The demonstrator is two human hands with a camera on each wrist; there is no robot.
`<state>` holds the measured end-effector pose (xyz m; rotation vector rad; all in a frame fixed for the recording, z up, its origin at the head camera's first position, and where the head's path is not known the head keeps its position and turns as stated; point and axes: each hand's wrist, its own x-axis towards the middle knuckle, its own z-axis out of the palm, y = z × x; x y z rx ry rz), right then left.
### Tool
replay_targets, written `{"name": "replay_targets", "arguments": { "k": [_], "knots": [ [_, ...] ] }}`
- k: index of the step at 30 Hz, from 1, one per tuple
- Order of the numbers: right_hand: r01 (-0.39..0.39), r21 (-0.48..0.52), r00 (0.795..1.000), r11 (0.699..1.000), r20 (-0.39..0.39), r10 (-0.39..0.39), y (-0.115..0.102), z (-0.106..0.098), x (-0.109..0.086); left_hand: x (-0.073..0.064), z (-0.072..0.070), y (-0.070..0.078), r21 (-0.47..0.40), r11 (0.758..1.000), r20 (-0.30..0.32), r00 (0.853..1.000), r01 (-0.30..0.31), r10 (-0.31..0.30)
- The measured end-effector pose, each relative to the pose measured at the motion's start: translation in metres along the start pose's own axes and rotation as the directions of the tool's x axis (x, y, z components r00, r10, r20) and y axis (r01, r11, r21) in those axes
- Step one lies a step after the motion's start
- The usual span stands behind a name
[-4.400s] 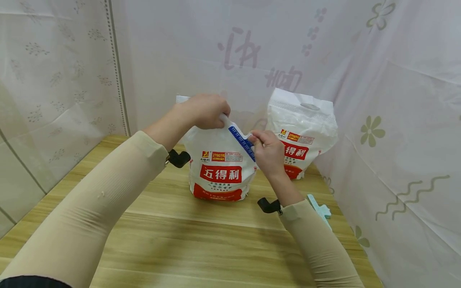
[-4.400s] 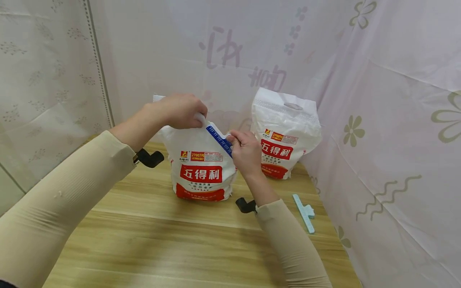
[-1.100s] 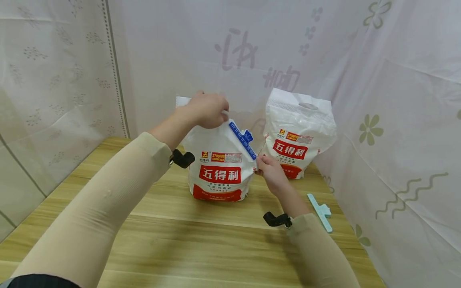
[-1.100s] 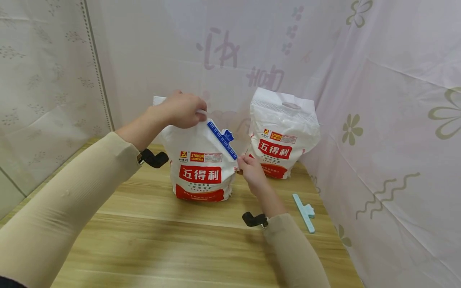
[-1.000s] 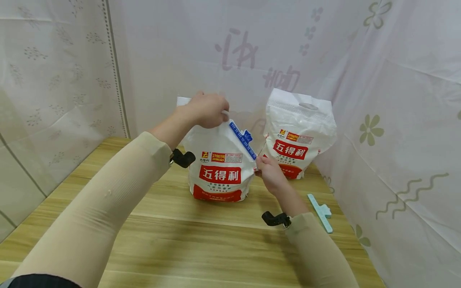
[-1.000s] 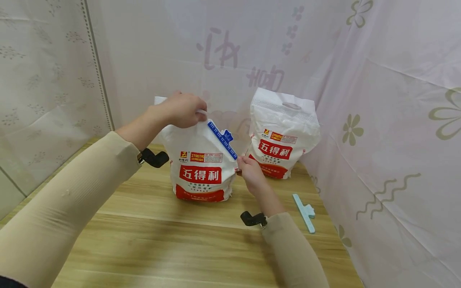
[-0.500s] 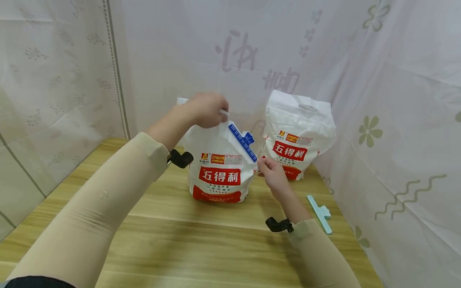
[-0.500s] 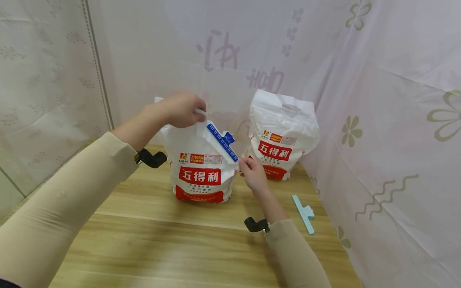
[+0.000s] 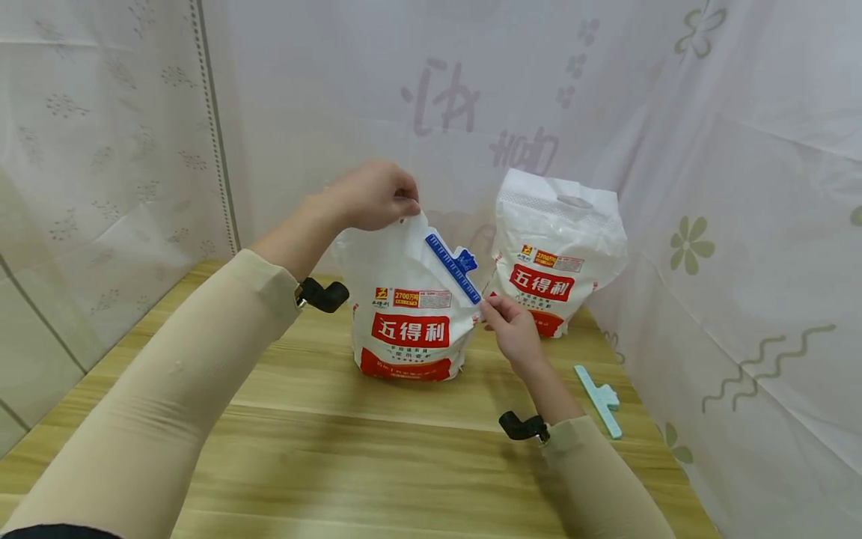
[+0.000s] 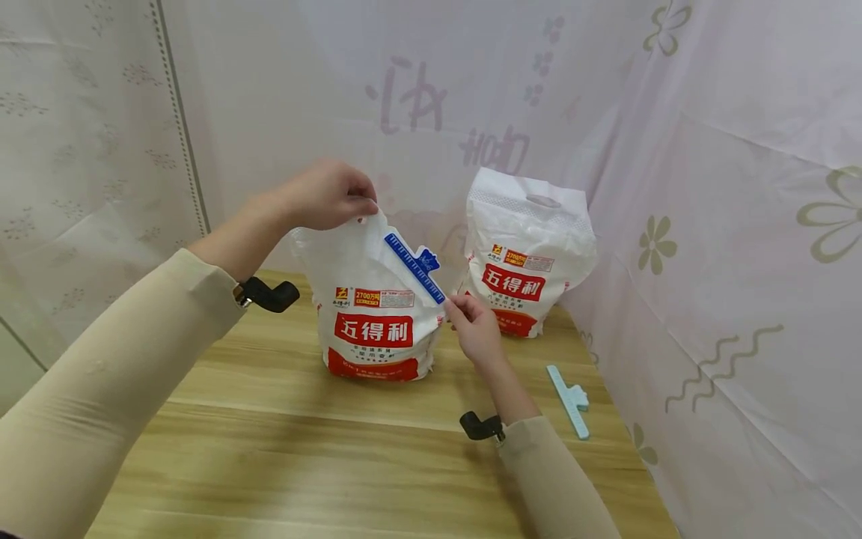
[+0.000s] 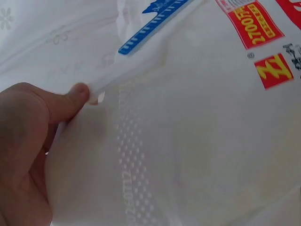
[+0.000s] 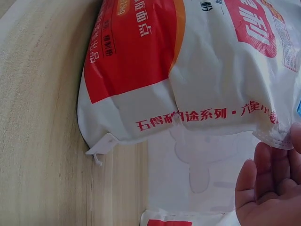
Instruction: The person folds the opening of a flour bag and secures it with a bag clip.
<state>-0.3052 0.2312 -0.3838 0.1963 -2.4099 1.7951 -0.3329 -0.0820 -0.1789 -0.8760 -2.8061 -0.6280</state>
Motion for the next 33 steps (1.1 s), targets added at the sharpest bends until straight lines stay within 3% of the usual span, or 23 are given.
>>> {"name": "replay_targets", "arguments": {
  "k": [4, 7, 10, 12, 15, 17, 20, 23, 26, 28, 33],
  "knots": [
    [0.008, -0.027, 1.0, 1.0, 0.002, -0.008, 0.0, 0.001, -0.003, 0.002, 0.003, 0.004, 0.069, 0.998, -0.024, 1.0, -0.001, 0.002],
    [0.016, -0.028, 1.0, 0.999, 0.004, -0.016, 0.0, 0.002, -0.003, 0.0, 0.003, 0.002, 0.056, 0.998, -0.027, 1.0, 0.006, -0.005],
    [0.019, -0.024, 1.0, 1.0, 0.004, -0.019, 0.001, 0.003, -0.003, -0.007, -0.002, -0.005, -0.012, 1.0, -0.039, 0.999, 0.021, -0.022],
    [0.018, -0.02, 1.0, 1.0, 0.006, -0.018, 0.001, 0.003, -0.002, -0.014, -0.006, -0.013, -0.07, 0.997, -0.08, 0.996, 0.038, -0.044],
    [0.023, -0.015, 1.0, 1.0, 0.006, -0.023, 0.0, 0.004, -0.002, -0.028, -0.008, -0.028, -0.202, 0.975, -0.188, 0.973, 0.094, -0.132],
    [0.023, -0.01, 1.0, 1.0, 0.007, -0.023, 0.0, 0.005, -0.002, -0.038, -0.003, -0.041, -0.319, 0.941, -0.26, 0.944, 0.116, -0.205],
    [0.017, -0.006, 1.0, 1.0, 0.009, -0.017, 0.0, 0.005, -0.002, -0.052, 0.013, -0.059, -0.515, 0.849, -0.307, 0.899, 0.12, -0.313],
    [0.009, -0.011, 1.0, 1.0, 0.013, -0.009, 0.0, 0.004, -0.003, -0.063, 0.035, -0.073, -0.669, 0.738, -0.299, 0.878, 0.087, -0.374],
    [0.01, -0.014, 1.0, 1.0, 0.012, -0.01, -0.001, 0.003, -0.003, -0.067, 0.05, -0.081, -0.772, 0.634, -0.294, 0.858, 0.047, -0.422],
    [0.015, -0.015, 1.0, 1.0, 0.006, -0.015, -0.001, 0.003, -0.003, -0.066, 0.055, -0.083, -0.802, 0.597, -0.312, 0.838, 0.021, -0.449],
    [0.009, -0.033, 1.0, 0.999, -0.022, -0.009, -0.002, 0.005, -0.004, -0.062, 0.057, -0.081, -0.812, 0.584, -0.355, 0.799, -0.005, -0.485]
  ]
}}
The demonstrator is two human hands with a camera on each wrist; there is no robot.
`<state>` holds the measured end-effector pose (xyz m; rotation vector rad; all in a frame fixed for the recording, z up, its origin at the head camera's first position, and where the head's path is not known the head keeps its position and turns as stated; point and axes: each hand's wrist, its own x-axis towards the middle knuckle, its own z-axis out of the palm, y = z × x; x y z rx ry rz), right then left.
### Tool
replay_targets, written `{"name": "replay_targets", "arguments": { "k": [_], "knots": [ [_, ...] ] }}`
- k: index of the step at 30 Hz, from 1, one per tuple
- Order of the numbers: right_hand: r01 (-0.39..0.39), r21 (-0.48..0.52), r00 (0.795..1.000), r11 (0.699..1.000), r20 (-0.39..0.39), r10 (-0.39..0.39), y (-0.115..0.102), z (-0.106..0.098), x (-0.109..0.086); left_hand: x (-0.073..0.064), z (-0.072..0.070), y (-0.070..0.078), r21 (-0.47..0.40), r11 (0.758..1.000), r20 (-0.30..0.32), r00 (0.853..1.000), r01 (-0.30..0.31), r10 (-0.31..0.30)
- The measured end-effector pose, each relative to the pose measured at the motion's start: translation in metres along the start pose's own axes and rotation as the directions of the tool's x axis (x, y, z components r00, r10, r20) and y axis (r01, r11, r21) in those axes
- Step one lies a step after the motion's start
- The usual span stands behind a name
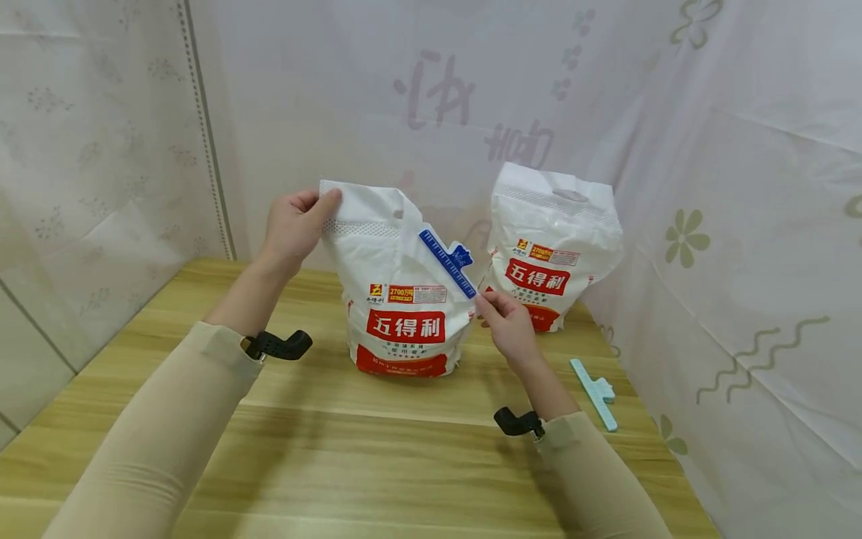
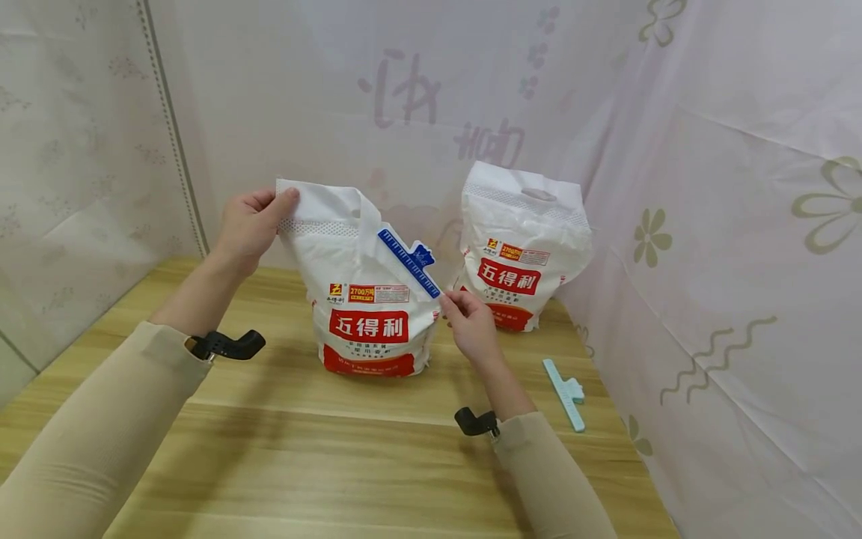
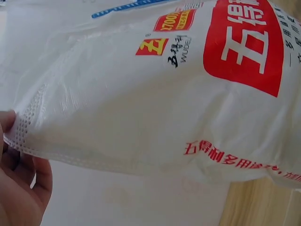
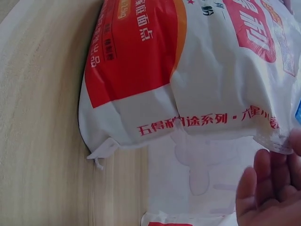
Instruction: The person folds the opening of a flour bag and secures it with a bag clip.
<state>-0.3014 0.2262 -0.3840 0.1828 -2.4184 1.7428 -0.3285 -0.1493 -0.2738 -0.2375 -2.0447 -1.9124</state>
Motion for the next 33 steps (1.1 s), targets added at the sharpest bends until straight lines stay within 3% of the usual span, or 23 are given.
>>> {"name": "replay_targets", "arguments": {
  "k": [3, 7, 13, 16, 20, 26, 30, 33],
  "knots": [
    [-0.014, -0.012, 1.0, 1.0, -0.011, 0.014, -0.002, 0.001, -0.001, 0.001, 0.0, 0.003, -0.022, 1.0, -0.014, 1.0, 0.003, -0.004],
    [-0.017, -0.009, 1.0, 1.0, -0.003, 0.017, -0.002, -0.002, -0.002, -0.002, -0.002, -0.001, -0.086, 0.996, 0.027, 0.999, 0.024, -0.022],
    [-0.013, 0.017, 1.0, 1.0, 0.014, 0.013, 0.0, -0.005, -0.003, -0.025, -0.007, -0.041, -0.265, 0.962, 0.141, 0.99, 0.07, -0.033],
    [-0.011, 0.028, 1.0, 1.0, 0.017, 0.01, 0.0, -0.005, -0.003, -0.038, -0.007, -0.063, -0.255, 0.965, 0.151, 0.988, 0.054, -0.016],
    [-0.001, 0.023, 1.0, 1.0, 0.015, 0.0, -0.001, -0.004, -0.002, -0.046, -0.003, -0.077, -0.227, 0.974, 0.098, 0.995, 0.005, 0.018],
    [0.015, 0.011, 0.999, 1.0, -0.031, -0.015, -0.003, -0.002, 0.0, -0.045, 0.002, -0.075, -0.13, 0.991, 0.007, 0.999, -0.034, 0.035],
    [0.007, 0.01, 0.998, 1.0, -0.066, -0.006, -0.005, 0.0, -0.001, -0.043, 0.002, -0.071, -0.043, 0.999, -0.026, 1.0, -0.012, 0.011],
    [-0.009, 0.014, 0.996, 1.0, -0.085, 0.01, -0.01, 0.002, -0.004, -0.041, -0.001, -0.07, -0.03, 0.999, -0.015, 1.0, 0.021, -0.021]
  ]
}}
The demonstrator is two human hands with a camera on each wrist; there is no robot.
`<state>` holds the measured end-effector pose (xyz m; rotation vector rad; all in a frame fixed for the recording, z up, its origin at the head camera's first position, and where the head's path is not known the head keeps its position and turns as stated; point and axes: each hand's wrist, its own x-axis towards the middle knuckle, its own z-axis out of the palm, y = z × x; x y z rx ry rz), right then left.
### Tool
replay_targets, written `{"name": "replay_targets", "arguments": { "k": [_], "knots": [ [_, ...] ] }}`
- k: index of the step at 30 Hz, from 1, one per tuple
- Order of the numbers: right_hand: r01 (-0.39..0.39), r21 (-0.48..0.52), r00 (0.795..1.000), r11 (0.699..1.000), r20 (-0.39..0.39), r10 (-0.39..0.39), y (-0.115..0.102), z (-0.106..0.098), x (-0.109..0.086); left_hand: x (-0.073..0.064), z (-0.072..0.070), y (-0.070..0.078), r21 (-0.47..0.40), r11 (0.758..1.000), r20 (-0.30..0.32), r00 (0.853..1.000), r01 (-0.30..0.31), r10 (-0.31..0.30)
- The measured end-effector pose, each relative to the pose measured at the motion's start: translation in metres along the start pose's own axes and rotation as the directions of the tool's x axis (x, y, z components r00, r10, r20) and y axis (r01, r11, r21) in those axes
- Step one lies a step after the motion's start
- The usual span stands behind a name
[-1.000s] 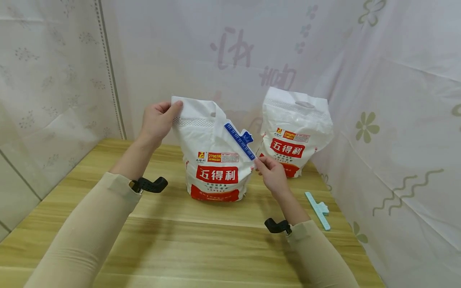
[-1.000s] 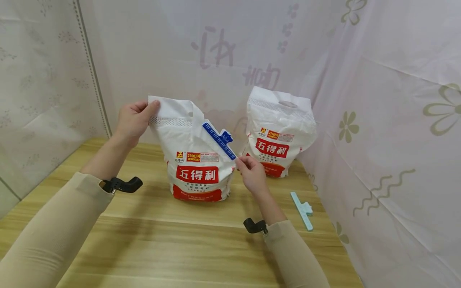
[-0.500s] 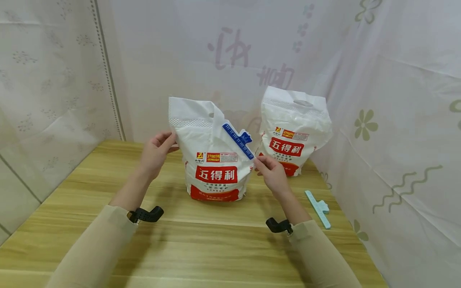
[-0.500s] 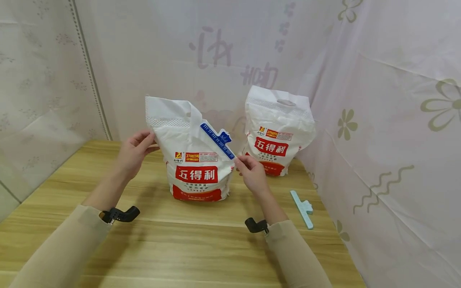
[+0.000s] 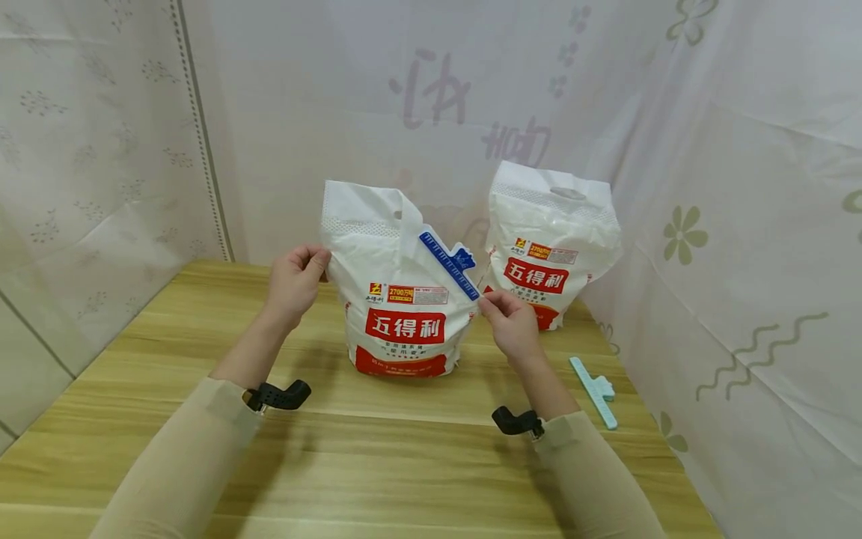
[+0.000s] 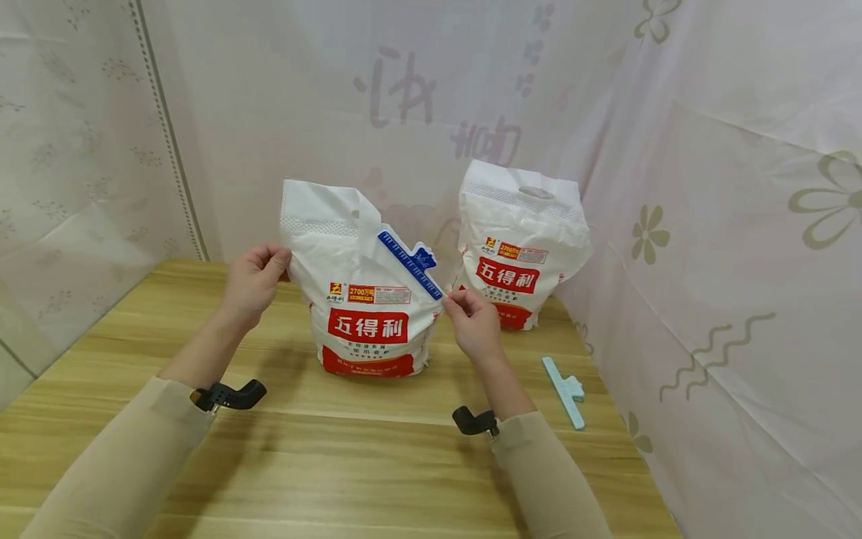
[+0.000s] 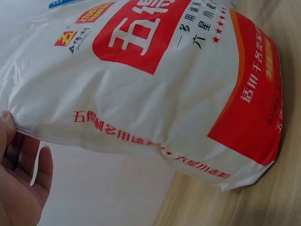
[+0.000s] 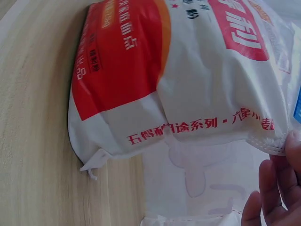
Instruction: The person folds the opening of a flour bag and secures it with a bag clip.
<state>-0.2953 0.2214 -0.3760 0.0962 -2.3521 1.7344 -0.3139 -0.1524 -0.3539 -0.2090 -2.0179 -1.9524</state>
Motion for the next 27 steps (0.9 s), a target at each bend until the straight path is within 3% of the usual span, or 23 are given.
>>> {"name": "replay_targets", "arguments": {
  "k": [6, 10, 13, 16, 18, 20, 22, 27],
  "knots": [
    [0.002, -0.003, 1.0, 1.0, 0.002, -0.002, 0.003, -0.001, -0.001, -0.004, -0.007, -0.003, -0.034, 0.999, 0.048, 0.999, 0.026, -0.024],
    [0.006, 0.0, 0.999, 1.0, 0.032, -0.006, 0.008, -0.004, 0.0, -0.007, -0.013, -0.009, -0.087, 0.995, 0.114, 0.993, 0.041, -0.031],
    [-0.019, 0.005, 0.996, 1.0, 0.083, 0.018, 0.012, -0.007, -0.001, -0.011, -0.016, -0.015, -0.092, 0.992, 0.2, 0.977, 0.091, -0.071],
    [-0.049, -0.006, 0.99, 0.999, 0.135, 0.049, 0.015, -0.009, 0.0, -0.014, -0.017, -0.024, -0.028, 0.99, 0.283, 0.951, 0.14, -0.126],
    [-0.048, -0.011, 0.987, 0.999, 0.151, 0.049, 0.017, -0.009, 0.0, -0.016, -0.017, -0.03, 0.019, 0.989, 0.322, 0.935, 0.149, -0.148],
    [-0.034, -0.01, 0.989, 0.999, 0.144, 0.035, 0.018, -0.008, 0.001, -0.017, -0.016, -0.035, 0.048, 0.988, 0.337, 0.929, 0.148, -0.156],
    [-0.013, -0.014, 0.992, 1.0, 0.124, 0.014, 0.018, -0.006, 0.001, -0.018, -0.014, -0.037, 0.067, 0.988, 0.326, 0.933, 0.137, -0.151],
    [0.009, -0.041, 0.998, 0.999, 0.07, -0.006, 0.015, -0.004, 0.002, -0.018, -0.009, -0.035, 0.132, 0.987, 0.251, 0.96, 0.09, -0.121]
  ]
}}
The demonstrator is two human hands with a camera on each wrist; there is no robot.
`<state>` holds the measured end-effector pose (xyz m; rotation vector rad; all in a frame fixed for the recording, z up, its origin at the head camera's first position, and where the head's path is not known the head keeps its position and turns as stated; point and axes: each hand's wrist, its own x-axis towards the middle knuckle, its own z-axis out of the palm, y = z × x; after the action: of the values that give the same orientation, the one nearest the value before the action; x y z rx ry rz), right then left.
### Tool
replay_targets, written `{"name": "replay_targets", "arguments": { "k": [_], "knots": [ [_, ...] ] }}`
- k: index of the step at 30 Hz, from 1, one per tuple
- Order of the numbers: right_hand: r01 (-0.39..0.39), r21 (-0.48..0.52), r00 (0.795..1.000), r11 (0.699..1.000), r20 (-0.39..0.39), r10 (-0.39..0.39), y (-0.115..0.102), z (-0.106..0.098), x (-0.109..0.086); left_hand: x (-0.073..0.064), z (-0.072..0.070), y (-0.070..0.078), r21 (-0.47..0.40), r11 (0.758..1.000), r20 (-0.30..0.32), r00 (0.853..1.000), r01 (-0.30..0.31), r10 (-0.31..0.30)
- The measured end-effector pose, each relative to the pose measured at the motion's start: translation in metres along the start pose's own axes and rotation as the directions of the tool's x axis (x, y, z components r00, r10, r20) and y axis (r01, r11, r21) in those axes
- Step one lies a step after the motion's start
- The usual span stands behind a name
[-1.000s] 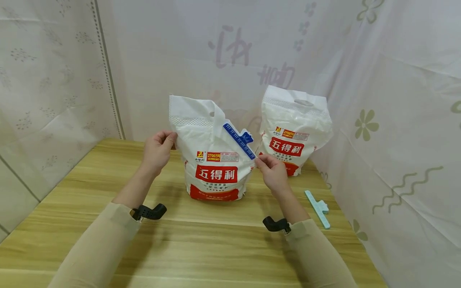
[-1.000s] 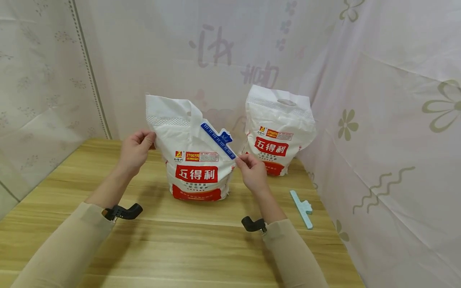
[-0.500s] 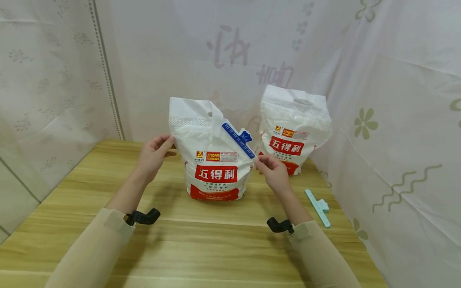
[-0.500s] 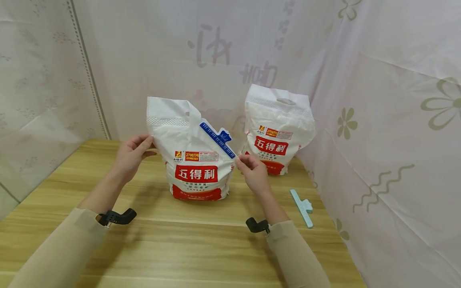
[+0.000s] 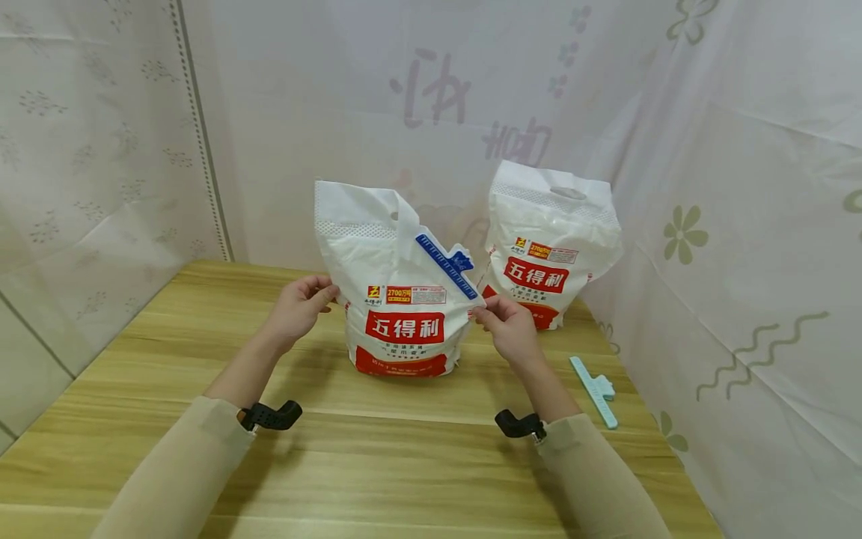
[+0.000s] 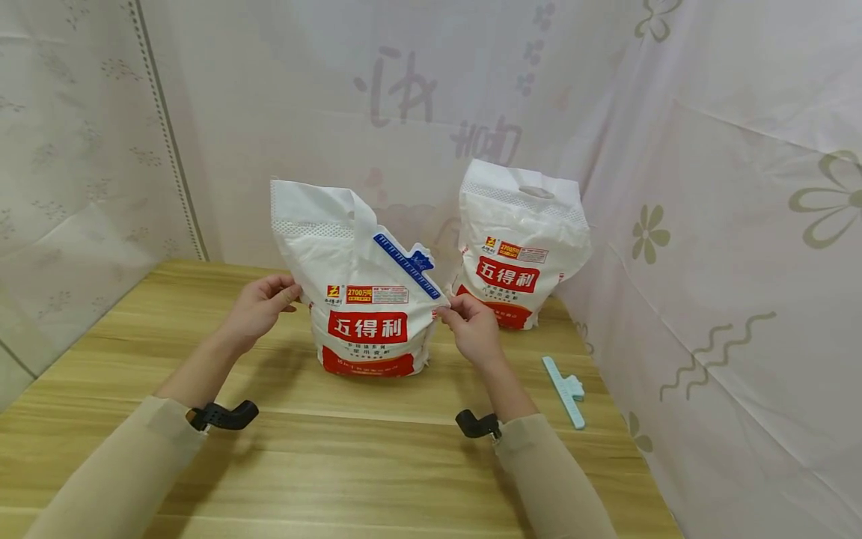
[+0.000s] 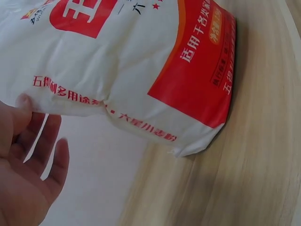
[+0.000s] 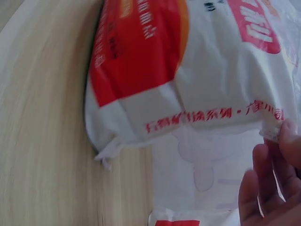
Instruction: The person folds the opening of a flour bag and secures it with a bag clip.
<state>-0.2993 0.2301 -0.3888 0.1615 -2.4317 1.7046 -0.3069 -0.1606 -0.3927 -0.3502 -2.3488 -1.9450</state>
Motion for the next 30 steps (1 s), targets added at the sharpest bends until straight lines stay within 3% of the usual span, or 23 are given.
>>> {"name": "replay_targets", "arguments": {
  "k": [4, 12, 20, 25, 30],
  "knots": [
    [-0.006, 0.013, 1.0, 1.0, -0.022, 0.006, -0.003, 0.0, 0.001, 0.0, 0.002, 0.004, 0.045, 0.999, -0.043, 0.999, 0.003, -0.001],
    [-0.008, 0.0, 1.0, 1.0, -0.019, 0.008, -0.004, 0.0, 0.001, -0.001, 0.0, 0.003, 0.066, 0.998, -0.069, 0.998, 0.011, -0.006],
    [0.038, -0.067, 0.999, 0.997, 0.008, -0.037, 0.001, -0.003, -0.001, -0.004, -0.006, -0.002, 0.106, 0.992, -0.014, 0.998, -0.067, 0.069],
    [0.048, -0.061, 0.998, 0.997, 0.035, -0.046, 0.001, -0.007, -0.003, -0.006, -0.01, 0.001, 0.074, 0.996, 0.011, 0.999, -0.052, 0.051],
    [0.053, 0.004, 0.998, 0.999, 0.017, -0.053, 0.0, -0.008, -0.003, -0.005, -0.013, 0.008, 0.005, 0.999, -0.041, 0.998, -0.054, 0.054]
  ]
}}
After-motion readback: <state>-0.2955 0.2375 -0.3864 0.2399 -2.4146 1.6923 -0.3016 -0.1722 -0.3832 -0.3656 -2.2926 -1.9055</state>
